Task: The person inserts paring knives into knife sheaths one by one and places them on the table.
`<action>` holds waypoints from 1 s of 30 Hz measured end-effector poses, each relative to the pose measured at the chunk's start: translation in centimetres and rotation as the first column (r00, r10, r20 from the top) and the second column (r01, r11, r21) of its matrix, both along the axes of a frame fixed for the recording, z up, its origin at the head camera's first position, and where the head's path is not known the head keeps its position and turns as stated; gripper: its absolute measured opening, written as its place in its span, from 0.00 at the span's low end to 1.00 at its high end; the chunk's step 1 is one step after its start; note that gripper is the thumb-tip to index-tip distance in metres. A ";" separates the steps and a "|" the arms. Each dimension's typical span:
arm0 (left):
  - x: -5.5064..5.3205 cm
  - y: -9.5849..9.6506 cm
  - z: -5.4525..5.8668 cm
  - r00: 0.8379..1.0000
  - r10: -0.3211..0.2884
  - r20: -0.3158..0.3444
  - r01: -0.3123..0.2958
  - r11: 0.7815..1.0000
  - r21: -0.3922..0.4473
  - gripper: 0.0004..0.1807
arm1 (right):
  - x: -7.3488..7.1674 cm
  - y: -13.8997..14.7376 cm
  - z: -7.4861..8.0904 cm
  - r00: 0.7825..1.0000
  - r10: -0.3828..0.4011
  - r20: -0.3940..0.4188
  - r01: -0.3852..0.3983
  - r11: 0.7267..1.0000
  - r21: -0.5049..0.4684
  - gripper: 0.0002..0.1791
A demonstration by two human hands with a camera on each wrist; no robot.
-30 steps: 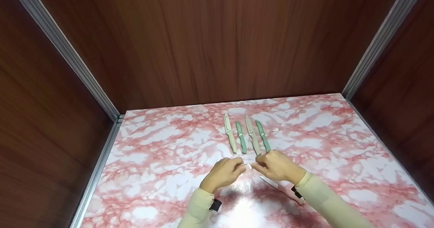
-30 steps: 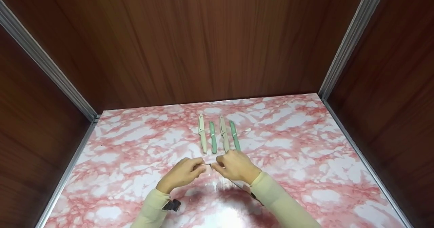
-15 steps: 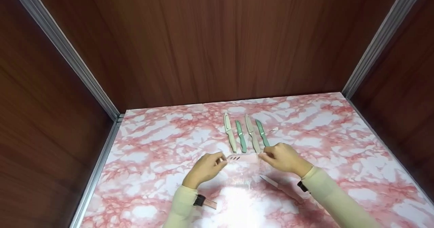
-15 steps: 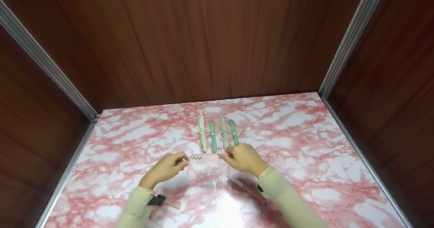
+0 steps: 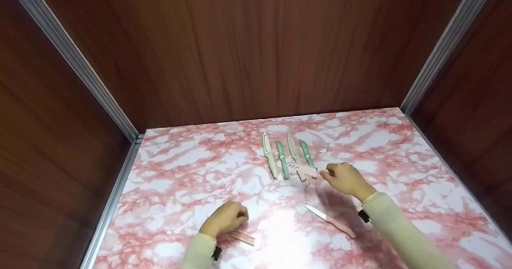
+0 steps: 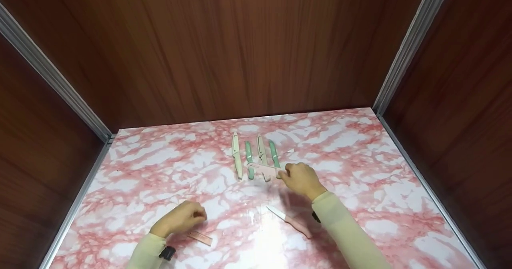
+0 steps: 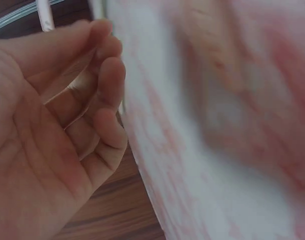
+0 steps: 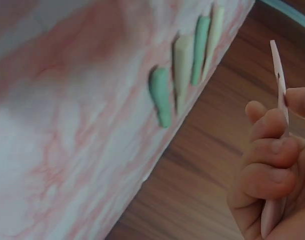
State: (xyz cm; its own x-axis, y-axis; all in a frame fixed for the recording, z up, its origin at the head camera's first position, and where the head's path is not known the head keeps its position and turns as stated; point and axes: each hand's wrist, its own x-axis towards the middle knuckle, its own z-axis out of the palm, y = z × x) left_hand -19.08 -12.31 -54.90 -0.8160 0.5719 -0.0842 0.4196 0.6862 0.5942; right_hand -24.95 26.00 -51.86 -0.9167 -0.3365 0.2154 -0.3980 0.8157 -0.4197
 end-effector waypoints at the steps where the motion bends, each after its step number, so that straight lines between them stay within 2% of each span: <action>1: 0.1 -0.2 -0.2 1.000 -0.003 0.021 0.003 1.000 -0.005 0.05 | -0.2 0.2 -0.2 1.000 -0.015 0.001 0.015 1.000 -0.003 0.20; 5: 0.7 -0.6 -0.7 0.995 -0.017 0.095 0.019 1.000 -0.016 0.01 | -0.8 0.8 -0.7 0.997 -0.073 0.004 0.073 0.997 -0.023 0.19; 9: 1.2 -0.9 -1.1 0.989 -0.016 0.144 0.022 0.999 -0.040 0.08 | -1.4 1.5 -1.2 0.990 -0.142 0.021 0.143 0.988 -0.055 0.14; 13: 1.4 -0.8 -1.3 0.992 -0.024 0.124 0.033 0.997 -0.073 0.11 | -2.0 2.1 -1.8 0.970 -0.234 0.071 0.239 0.969 -0.068 0.11; 18: 1.6 -0.5 -1.4 0.996 -0.036 0.080 0.046 0.992 -0.121 0.11 | -3.1 2.7 -2.6 0.936 -0.317 0.153 0.330 0.942 -0.064 0.15; 26: 1.9 -0.4 -1.3 0.989 -0.025 0.149 0.038 0.996 -0.085 0.12 | -4.6 2.8 -3.8 0.890 -0.399 0.220 0.421 0.905 -0.064 0.17; 30: 1.8 -0.3 -1.4 0.989 -0.040 0.141 0.054 0.994 -0.094 0.12 | -5.3 2.6 -4.3 0.875 -0.422 0.236 0.449 0.891 -0.070 0.19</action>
